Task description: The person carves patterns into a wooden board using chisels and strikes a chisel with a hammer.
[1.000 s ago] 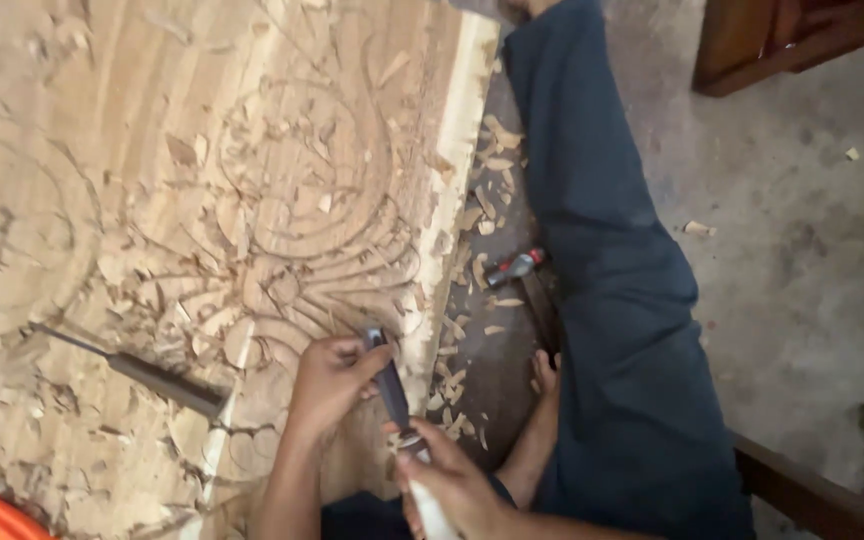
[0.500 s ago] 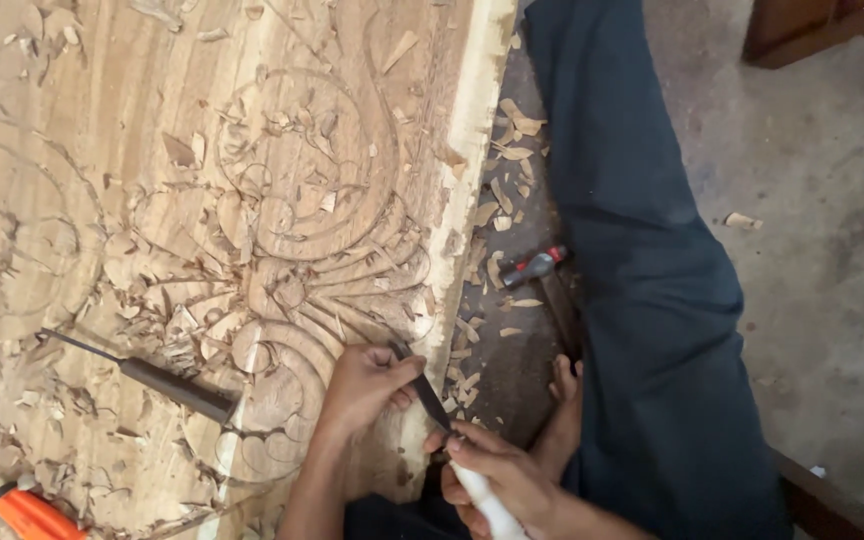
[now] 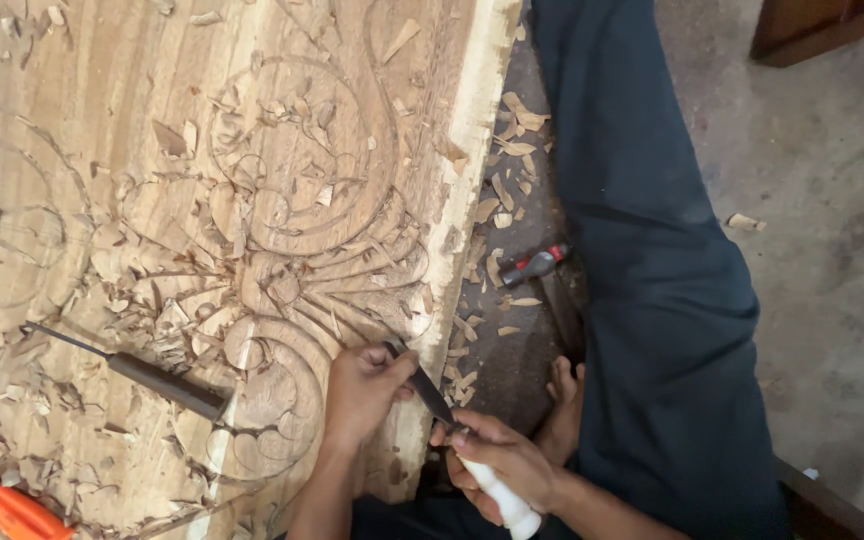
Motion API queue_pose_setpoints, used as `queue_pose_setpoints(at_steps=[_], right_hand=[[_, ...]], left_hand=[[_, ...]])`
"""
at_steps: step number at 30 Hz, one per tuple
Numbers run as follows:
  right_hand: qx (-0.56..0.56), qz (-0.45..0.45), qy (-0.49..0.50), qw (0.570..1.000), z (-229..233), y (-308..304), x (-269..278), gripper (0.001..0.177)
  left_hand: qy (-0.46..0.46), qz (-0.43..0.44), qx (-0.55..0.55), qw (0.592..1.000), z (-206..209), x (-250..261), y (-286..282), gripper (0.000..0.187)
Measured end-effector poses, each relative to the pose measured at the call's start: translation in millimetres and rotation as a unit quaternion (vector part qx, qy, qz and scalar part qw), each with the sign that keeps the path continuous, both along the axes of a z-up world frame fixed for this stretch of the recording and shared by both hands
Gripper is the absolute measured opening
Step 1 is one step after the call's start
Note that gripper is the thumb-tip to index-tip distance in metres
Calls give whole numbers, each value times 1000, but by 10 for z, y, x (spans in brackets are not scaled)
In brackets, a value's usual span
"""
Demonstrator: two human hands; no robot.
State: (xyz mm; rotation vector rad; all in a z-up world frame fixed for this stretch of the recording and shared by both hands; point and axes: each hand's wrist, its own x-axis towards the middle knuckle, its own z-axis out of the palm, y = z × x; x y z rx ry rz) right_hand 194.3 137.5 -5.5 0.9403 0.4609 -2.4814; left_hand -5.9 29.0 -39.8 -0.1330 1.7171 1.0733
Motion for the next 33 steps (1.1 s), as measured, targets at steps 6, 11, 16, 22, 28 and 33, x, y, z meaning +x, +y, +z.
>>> queue_pose_setpoints(at_steps=[6, 11, 16, 22, 28, 33], right_hand=[[17, 14, 34, 999, -17, 42, -29, 26], [8, 11, 36, 999, -4, 48, -41, 25], [61, 12, 84, 995, -117, 39, -222, 25], [98, 65, 206, 971, 25, -220, -861, 34], [137, 37, 99, 985, -136, -164, -112, 63], [78, 43, 2, 996, -302, 2, 179, 70]], left_hand=[[4, 25, 11, 1000, -86, 23, -39, 21], [10, 57, 32, 998, -175, 68, -82, 24], [72, 106, 28, 991, -121, 47, -79, 17], [261, 191, 130, 937, 152, -512, -532, 9], [144, 46, 20, 988, 196, -198, -137, 13], [-18, 5, 11, 1000, 115, -158, 15, 15]])
